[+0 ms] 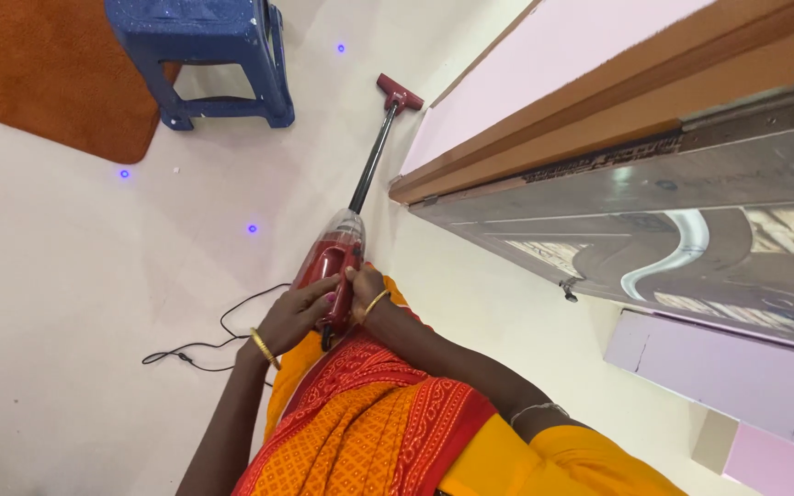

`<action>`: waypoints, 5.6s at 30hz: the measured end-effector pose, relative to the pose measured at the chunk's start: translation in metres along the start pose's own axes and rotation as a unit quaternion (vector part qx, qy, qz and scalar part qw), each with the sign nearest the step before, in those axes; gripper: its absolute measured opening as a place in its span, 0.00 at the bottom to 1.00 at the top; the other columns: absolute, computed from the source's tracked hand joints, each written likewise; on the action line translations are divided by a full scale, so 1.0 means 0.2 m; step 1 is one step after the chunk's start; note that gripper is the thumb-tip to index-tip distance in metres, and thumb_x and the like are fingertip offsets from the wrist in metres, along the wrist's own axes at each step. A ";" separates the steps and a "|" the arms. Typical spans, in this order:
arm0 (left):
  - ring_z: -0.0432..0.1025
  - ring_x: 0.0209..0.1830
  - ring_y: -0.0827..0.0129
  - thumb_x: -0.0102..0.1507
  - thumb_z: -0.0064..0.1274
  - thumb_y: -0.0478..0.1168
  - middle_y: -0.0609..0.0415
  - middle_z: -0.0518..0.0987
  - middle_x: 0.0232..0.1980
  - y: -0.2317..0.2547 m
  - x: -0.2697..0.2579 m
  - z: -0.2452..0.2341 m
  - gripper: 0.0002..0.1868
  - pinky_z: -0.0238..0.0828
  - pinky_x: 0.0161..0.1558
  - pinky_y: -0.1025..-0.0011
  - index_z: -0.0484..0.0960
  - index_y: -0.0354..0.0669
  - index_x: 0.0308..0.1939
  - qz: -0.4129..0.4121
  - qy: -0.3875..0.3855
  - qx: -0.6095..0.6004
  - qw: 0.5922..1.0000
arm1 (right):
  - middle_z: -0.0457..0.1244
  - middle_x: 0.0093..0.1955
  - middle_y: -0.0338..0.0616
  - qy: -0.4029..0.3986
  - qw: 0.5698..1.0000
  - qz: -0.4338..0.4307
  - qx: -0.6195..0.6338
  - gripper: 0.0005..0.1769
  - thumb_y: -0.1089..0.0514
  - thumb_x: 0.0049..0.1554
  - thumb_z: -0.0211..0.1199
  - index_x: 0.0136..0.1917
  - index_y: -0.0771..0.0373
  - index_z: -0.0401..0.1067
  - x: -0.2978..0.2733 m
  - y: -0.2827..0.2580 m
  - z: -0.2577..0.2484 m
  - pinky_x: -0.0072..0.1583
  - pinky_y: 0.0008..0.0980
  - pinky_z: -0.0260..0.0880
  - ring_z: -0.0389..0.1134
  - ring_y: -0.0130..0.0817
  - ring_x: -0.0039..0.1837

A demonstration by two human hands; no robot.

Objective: The person vacuums the floor around the room using a vacuum cleaner.

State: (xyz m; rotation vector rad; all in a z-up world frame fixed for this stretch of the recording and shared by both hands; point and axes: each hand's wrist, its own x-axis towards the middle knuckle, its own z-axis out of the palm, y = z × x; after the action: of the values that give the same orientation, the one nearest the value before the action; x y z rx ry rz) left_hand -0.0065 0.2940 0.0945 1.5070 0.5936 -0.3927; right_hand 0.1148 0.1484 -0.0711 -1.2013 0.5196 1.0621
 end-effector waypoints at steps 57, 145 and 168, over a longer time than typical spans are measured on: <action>0.73 0.63 0.47 0.67 0.48 0.51 0.39 0.75 0.66 1.24 2.49 -0.90 0.30 0.69 0.63 0.59 0.70 0.41 0.70 0.146 -0.041 0.222 0.963 | 0.65 0.49 0.48 0.167 0.978 -0.122 0.024 0.14 0.66 0.61 0.58 0.58 0.75 0.73 1.86 -1.99 0.53 0.53 0.37 0.69 0.65 0.36 0.51; 0.76 0.57 0.53 0.58 0.60 0.54 0.49 0.80 0.62 3.36 5.69 -0.77 0.31 0.72 0.58 0.60 0.79 0.45 0.62 0.051 0.144 0.204 0.967 | 0.66 0.45 0.50 0.023 0.994 0.066 -0.083 0.15 0.69 0.58 0.60 0.59 0.70 0.67 4.02 -5.40 0.16 0.47 0.41 0.75 0.70 0.41 0.44; 0.80 0.53 0.59 0.61 0.59 0.52 0.45 0.83 0.54 2.95 4.90 -0.16 0.29 0.76 0.55 0.65 0.79 0.40 0.62 -0.102 0.226 0.026 0.969 | 0.67 0.48 0.47 -0.153 0.912 0.139 -0.353 0.18 0.64 0.58 0.63 0.61 0.66 0.67 3.46 -4.90 -0.11 0.48 0.39 0.75 0.71 0.38 0.47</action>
State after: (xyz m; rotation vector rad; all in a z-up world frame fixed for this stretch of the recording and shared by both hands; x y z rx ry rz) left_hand 1.1204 0.4668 -0.0036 1.5999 1.1115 -0.2201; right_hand 1.2841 0.4000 -0.1554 -1.5671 0.0414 1.7409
